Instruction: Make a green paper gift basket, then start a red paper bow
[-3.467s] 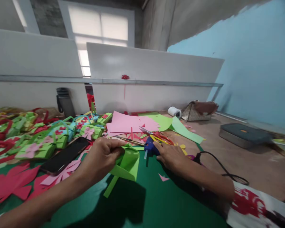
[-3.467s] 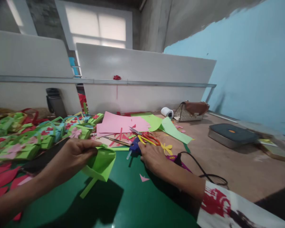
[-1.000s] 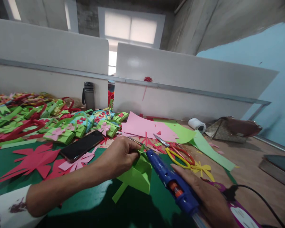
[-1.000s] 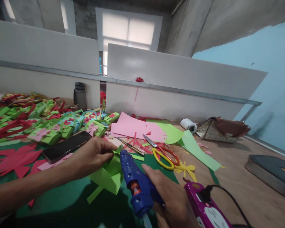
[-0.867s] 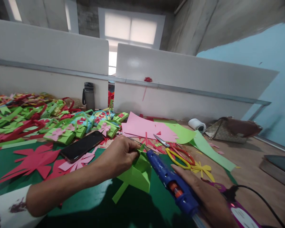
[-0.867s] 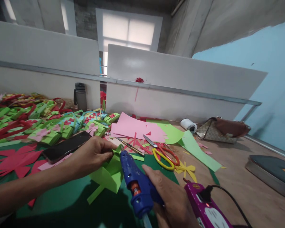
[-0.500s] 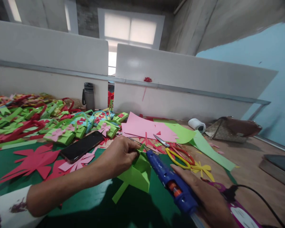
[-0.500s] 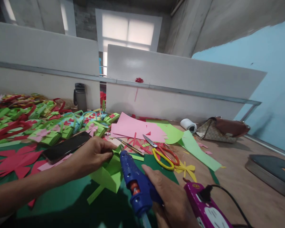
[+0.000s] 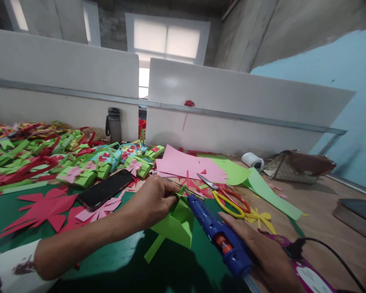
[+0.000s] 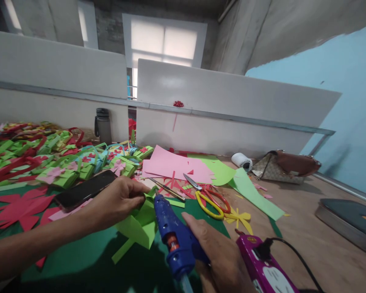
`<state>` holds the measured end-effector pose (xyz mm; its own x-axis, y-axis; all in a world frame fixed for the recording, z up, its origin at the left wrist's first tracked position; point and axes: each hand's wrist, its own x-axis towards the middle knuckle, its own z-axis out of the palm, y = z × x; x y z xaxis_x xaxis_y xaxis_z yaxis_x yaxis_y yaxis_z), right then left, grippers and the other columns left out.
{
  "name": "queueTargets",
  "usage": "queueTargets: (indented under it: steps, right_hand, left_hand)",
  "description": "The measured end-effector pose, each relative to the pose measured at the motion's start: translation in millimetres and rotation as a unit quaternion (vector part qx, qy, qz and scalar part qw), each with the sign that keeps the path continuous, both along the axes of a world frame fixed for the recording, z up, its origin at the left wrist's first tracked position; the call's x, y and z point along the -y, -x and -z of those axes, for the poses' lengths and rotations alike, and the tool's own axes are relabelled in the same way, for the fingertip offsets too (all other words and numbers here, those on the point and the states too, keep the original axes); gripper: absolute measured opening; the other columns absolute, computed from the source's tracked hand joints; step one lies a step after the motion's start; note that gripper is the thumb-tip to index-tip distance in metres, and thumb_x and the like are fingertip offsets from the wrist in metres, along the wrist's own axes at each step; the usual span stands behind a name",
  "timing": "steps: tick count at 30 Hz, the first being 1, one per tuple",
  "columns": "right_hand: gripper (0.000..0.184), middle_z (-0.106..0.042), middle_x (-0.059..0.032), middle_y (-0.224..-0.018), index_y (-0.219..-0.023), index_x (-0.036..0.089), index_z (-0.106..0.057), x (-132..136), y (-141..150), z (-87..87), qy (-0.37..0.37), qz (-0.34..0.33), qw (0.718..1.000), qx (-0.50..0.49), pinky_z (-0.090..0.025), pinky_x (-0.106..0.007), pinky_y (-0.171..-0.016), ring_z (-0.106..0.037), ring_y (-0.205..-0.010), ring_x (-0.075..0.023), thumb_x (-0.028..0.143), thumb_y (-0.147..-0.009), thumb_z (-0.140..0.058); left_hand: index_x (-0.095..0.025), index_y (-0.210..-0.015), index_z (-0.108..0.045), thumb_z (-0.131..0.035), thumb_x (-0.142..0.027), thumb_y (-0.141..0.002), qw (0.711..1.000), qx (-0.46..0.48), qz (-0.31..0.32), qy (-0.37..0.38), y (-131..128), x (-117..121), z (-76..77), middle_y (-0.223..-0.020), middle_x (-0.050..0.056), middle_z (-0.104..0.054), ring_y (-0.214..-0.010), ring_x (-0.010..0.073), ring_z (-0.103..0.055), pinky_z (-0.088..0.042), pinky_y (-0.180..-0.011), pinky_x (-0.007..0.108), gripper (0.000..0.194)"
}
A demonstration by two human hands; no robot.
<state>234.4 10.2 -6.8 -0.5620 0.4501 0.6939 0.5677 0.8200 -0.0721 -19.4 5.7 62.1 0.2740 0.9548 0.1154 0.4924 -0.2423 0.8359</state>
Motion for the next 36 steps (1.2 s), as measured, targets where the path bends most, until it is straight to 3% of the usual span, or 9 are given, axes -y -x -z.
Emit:
queueTargets:
  steps: [11, 21, 24, 28, 32, 36]
  right_hand:
    - [0.055, -0.064, -0.0086, -0.109, -0.133, 0.022, -0.037, -1, 0, 1.0, 0.006, -0.001, 1.0, -0.002, -0.054, -0.029, -0.075, -0.064, -0.094, -0.0217, 0.016, -0.079, -0.042]
    - [0.053, -0.062, -0.0091, -0.113, -0.134, 0.021, -0.034, 1, 1, -2.6, 0.015, -0.016, 1.0, -0.001, -0.054, -0.031, -0.079, -0.062, -0.099, -0.0221, 0.02, -0.081, -0.036]
    - [0.055, -0.059, -0.0092, -0.119, -0.137, 0.022, -0.03, -2, -3, -9.6, -0.013, 0.016, 1.0, 0.017, -0.052, -0.033, -0.085, -0.058, -0.107, -0.0231, 0.02, -0.082, -0.039]
    - [0.052, -0.049, -0.0135, -0.13, -0.136, 0.017, -0.033, -13, -7, -24.4, -0.118, 0.107, 0.985, 0.063, -0.047, -0.041, -0.091, -0.048, -0.119, -0.0276, 0.017, -0.084, -0.042]
    - [0.046, -0.053, -0.0181, -0.125, -0.129, 0.012, -0.044, -24, -8, -25.6, -0.21, 0.239, 0.933, 0.167, -0.049, -0.041, -0.082, -0.055, -0.107, -0.0301, 0.005, -0.083, -0.039]
    - [0.046, -0.059, -0.0194, -0.117, -0.125, 0.008, -0.05, -31, -6, -10.2, -0.185, 0.27, 0.897, 0.298, -0.05, -0.042, -0.078, -0.058, -0.1, -0.031, 0.0, -0.081, -0.039]
  left_hand:
    - [-0.009, -0.076, -0.069, -0.043, -0.014, -0.072, 1.0, -0.008, -0.01, 0.001, -1, 1, -2.8, -0.058, -0.001, -0.056, -0.046, 0.0067, -0.035, -0.023, -0.043, 0.019, 0.027]
    - [-0.012, -0.085, -0.071, -0.039, -0.012, -0.07, 1.0, -0.007, 0.023, 0.003, -2, -4, 10.3, -0.058, -0.002, -0.054, -0.046, 0.0066, -0.033, -0.023, -0.043, 0.019, 0.035]
    - [-0.012, -0.086, -0.071, -0.04, -0.012, -0.07, 1.0, 0.006, 0.025, 0.006, -2, -5, 10.7, -0.059, -0.002, -0.055, -0.047, 0.0069, -0.035, -0.024, -0.043, 0.018, 0.035]
    - [-0.012, -0.089, -0.07, -0.043, -0.018, -0.075, 0.999, 0.02, 0.026, 0.01, -1, -3, 6.0, -0.07, 0.003, -0.063, -0.053, 0.0093, -0.046, -0.032, -0.047, 0.018, 0.031]
    - [-0.01, -0.087, -0.069, -0.044, -0.021, -0.076, 1.0, -0.011, -0.009, 0.008, 0, 2, -2.5, -0.065, 0.002, -0.062, -0.048, 0.008, -0.043, -0.031, -0.045, 0.018, 0.029]
    - [-0.011, -0.086, -0.07, -0.046, -0.019, -0.073, 0.997, -0.039, -0.039, -0.06, -3, 10, -9.5, -0.06, -0.001, -0.06, -0.047, 0.0074, -0.041, -0.031, -0.043, 0.017, 0.029]
